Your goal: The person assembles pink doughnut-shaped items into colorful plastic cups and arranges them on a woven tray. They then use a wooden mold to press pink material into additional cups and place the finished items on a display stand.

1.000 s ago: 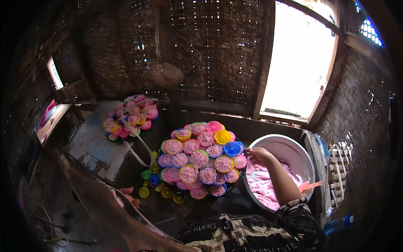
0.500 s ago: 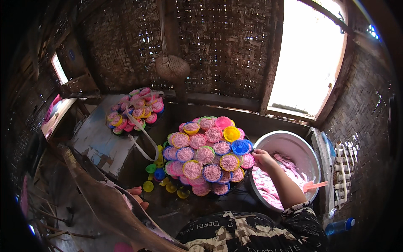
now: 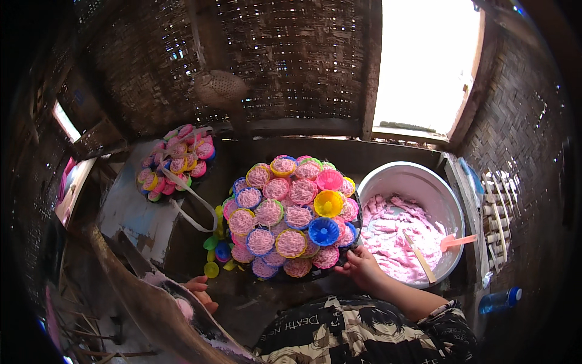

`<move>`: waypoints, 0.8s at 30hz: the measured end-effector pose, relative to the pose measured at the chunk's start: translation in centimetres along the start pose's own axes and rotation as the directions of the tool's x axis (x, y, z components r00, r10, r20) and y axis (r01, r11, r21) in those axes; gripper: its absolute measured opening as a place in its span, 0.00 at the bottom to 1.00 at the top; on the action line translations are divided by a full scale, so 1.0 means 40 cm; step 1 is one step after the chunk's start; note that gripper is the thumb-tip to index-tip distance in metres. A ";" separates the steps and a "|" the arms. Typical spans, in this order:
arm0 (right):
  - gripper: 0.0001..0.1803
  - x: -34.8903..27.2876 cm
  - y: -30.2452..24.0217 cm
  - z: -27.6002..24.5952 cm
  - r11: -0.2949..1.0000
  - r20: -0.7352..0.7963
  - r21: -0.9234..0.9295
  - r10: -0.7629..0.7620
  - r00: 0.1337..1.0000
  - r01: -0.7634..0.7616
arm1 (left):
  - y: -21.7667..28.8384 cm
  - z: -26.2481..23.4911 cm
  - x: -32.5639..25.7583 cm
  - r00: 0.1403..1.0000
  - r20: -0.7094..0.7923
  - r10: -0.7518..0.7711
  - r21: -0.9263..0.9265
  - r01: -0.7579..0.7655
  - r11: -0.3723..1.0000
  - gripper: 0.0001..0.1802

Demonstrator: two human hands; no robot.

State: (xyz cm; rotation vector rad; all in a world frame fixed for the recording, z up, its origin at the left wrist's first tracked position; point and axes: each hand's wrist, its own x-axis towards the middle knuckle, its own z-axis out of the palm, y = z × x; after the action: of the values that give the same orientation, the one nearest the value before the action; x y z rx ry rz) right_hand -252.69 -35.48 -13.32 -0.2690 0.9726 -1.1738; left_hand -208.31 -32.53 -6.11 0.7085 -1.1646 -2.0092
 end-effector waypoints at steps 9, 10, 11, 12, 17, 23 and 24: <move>0.25 0.086 -0.224 -0.116 0.796 -0.064 -0.600 -0.145 0.987 0.078 | 0.051 -0.035 -0.001 0.949 -0.037 -0.312 -0.277 0.291 0.916 0.10; 0.20 0.116 -0.237 -0.114 0.774 -0.016 -0.615 -0.199 0.980 0.147 | 0.041 -0.035 -0.006 0.987 0.036 -0.154 -0.117 0.157 0.981 0.09; 0.17 0.146 -0.247 -0.108 0.816 -0.022 -0.570 -0.137 0.990 0.100 | 0.046 -0.047 0.002 0.976 0.095 -0.195 -0.106 0.205 0.973 0.10; 0.15 0.172 -0.252 -0.101 0.856 0.023 -0.509 -0.094 0.995 0.093 | 0.045 -0.050 0.003 0.971 0.080 -0.226 -0.112 0.234 0.966 0.08; 0.09 0.238 -0.254 -0.080 0.831 0.221 -0.555 0.090 0.971 0.049 | 0.055 -0.028 0.025 0.807 -0.244 -0.537 -0.401 0.421 0.814 0.34; 0.09 0.207 -0.207 -0.094 0.777 0.119 -0.622 -0.025 0.993 0.094 | 0.040 0.006 0.024 0.738 -0.482 -0.473 -0.064 0.508 0.859 0.33; 0.09 0.197 -0.193 -0.092 0.784 0.086 -0.616 -0.025 0.996 0.073 | 0.039 0.002 0.025 0.739 -0.462 -0.489 -0.158 0.474 0.866 0.33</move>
State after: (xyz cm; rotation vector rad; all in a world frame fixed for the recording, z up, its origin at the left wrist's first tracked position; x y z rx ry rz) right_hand -260.08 -44.38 -14.46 -0.8663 1.2756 -0.8461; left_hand -208.53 -33.83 -4.80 1.5342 -0.6799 -2.0526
